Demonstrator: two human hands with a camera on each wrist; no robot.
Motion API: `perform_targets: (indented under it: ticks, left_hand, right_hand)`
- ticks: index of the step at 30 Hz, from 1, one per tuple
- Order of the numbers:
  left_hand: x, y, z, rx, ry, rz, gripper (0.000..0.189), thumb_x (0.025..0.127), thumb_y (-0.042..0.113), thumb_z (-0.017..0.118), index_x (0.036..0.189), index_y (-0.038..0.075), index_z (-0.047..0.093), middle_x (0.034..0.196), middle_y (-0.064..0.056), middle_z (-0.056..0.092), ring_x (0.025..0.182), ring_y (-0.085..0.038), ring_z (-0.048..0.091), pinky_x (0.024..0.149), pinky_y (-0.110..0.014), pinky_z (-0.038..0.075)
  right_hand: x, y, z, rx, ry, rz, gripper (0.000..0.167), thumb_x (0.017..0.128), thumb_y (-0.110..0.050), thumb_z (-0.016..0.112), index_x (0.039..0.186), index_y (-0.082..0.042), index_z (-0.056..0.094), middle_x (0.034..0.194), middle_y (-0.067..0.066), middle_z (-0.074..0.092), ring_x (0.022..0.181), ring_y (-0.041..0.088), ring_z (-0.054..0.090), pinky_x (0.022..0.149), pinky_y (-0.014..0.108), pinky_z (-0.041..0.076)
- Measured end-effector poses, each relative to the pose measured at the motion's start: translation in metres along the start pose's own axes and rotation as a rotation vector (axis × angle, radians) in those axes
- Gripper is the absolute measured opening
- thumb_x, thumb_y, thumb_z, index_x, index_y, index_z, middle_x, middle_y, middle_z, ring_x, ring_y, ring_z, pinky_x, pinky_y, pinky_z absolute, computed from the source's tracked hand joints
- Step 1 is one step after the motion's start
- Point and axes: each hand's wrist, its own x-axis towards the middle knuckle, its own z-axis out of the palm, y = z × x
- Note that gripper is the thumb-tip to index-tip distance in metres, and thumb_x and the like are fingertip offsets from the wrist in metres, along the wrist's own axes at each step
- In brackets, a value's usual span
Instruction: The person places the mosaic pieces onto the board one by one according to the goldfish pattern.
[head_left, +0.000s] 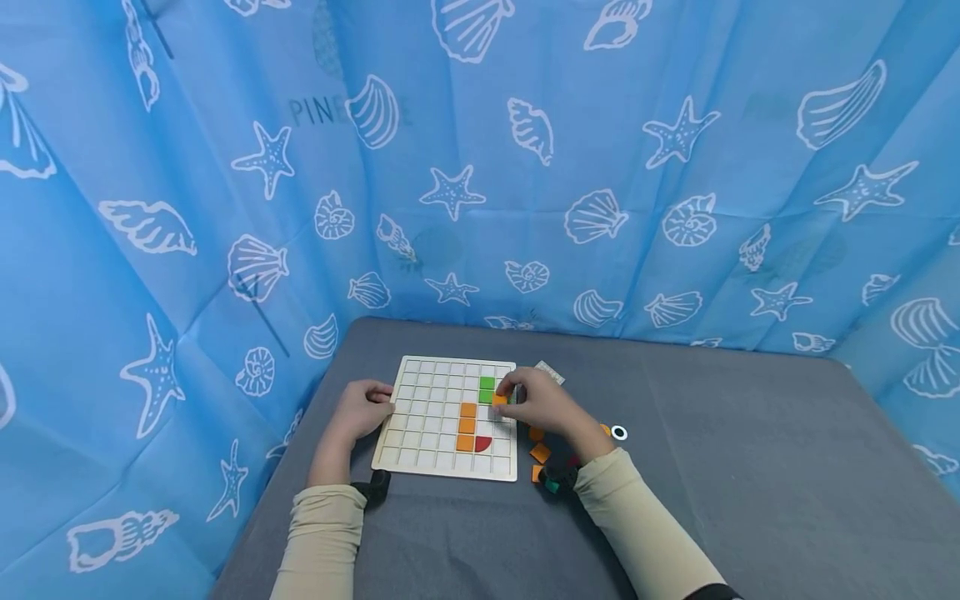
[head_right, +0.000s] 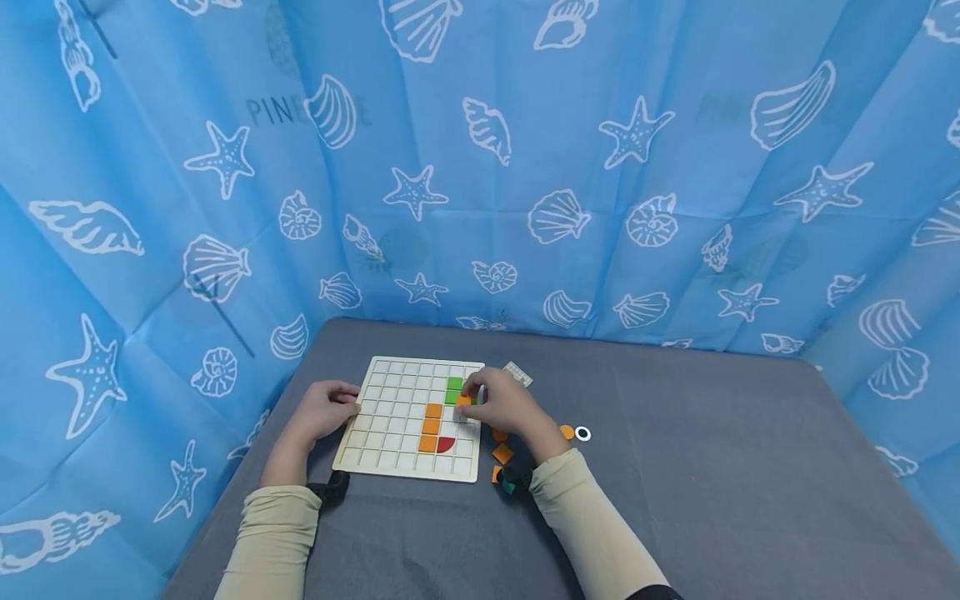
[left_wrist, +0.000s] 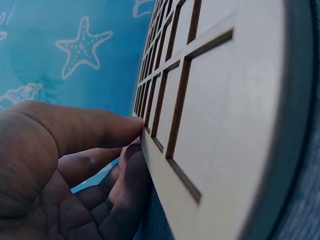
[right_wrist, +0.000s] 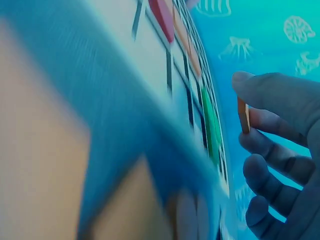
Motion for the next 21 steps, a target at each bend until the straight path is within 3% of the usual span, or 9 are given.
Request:
perform_targets:
  ticks: [8,21]
  left_hand:
    - [0.001,0.000,0.000,0.000,0.001,-0.004,0.032,0.096,0.004,0.068,0.127,-0.003,0.071,0.109,-0.019,0.068,0.095,-0.030,0.065,0.083,-0.045,0.055]
    - [0.002,-0.002,0.000,-0.001,0.001,-0.007,0.032,0.096,0.003,0.068,0.127,-0.004,0.071,0.108,-0.019,0.069,0.095,-0.029,0.065,0.084,-0.045,0.055]
  right_hand:
    - [0.028,-0.022,0.028,-0.017,-0.042,-0.075,0.019,0.093,-0.029,0.084,0.104,-0.014,0.078,0.099,-0.001,0.072,0.075,0.013,0.059,0.070,0.030,0.050]
    - [0.048,-0.031,0.052,-0.033,-0.094,-0.024,0.013,0.094,-0.031,0.083,0.099,-0.020,0.077,0.096,-0.006,0.070,0.087,0.013,0.061,0.078,0.033,0.054]
